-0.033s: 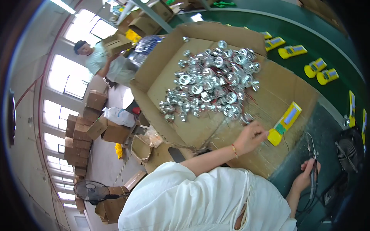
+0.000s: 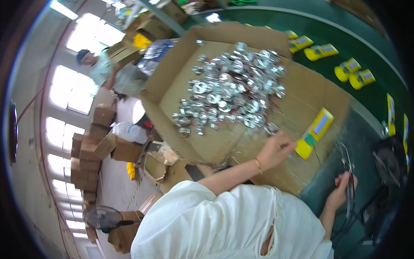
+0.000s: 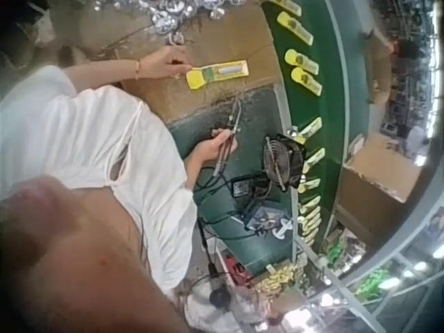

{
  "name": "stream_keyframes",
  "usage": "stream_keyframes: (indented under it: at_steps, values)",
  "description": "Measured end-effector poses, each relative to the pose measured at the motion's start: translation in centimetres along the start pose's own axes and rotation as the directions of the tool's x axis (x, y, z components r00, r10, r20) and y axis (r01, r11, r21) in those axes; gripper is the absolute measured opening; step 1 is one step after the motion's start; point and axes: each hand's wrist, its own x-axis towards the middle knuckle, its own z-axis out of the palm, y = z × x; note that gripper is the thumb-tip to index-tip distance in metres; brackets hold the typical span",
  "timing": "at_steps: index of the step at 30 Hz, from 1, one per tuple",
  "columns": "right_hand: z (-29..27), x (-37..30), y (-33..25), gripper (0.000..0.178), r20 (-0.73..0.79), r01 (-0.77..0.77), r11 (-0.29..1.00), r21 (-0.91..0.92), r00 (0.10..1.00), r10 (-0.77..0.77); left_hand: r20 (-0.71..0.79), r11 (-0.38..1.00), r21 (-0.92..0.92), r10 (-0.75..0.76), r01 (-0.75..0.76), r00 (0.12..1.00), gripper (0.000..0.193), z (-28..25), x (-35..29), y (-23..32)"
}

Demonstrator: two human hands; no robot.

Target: Soldering and assembling LED flashlight components on a production line.

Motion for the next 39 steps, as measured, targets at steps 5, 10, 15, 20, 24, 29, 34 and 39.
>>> stream_keyframes:
  at_steps: [5,10,15,20,24,29,34,39]
  values:
    - [1.8,-0.5,-2.4,0.017,0.036,-0.017,0.999,0.046,0.999,0.016,-0.023,0.992,0.117,0.046,-0.043,0.999,0.012,-1.0,0.7,-0.3]
    - [2.5,-1.9,-5.6,0.015,0.244,-0.108,0.990,0.091,0.966,0.083,0.086,0.993,0.117,-0.008,-0.002,0.996,0.012,-1.4,2.0,1.0]
    - [3.1,-2.7,-4.9,0.017,0.329,-0.078,0.997,0.029,0.942,0.064,0.173,0.992,0.106,-0.087,0.069,0.981,0.014,-0.5,2.7,1.1]
    - [3.7,-2.7,-5.2,0.016,0.361,-0.176,0.982,0.062,0.922,0.143,0.233,0.978,0.207,-0.063,0.013,0.970,0.017,-0.2,3.2,1.1]
    - [4.0,-2.9,-5.0,0.015,0.358,-0.192,0.980,0.048,0.920,0.162,0.244,0.978,0.206,-0.032,-0.020,0.969,0.017,-0.1,3.4,0.8]
    - [4.4,-2.9,-4.5,0.014,0.345,-0.219,0.974,0.051,0.919,0.189,0.265,0.973,0.231,-0.053,-0.010,0.963,0.017,-0.3,3.5,0.7]
    - [4.3,-3.1,-4.6,0.014,0.335,-0.182,0.983,0.023,0.928,0.164,0.264,0.974,0.223,-0.101,0.042,0.959,0.016,-0.1,3.4,1.0]
    - [4.6,-3.2,-5.0,0.012,0.323,-0.204,0.978,0.039,0.929,0.181,0.237,0.975,0.221,-0.083,0.030,0.968,0.015,0.0,3.3,0.7]
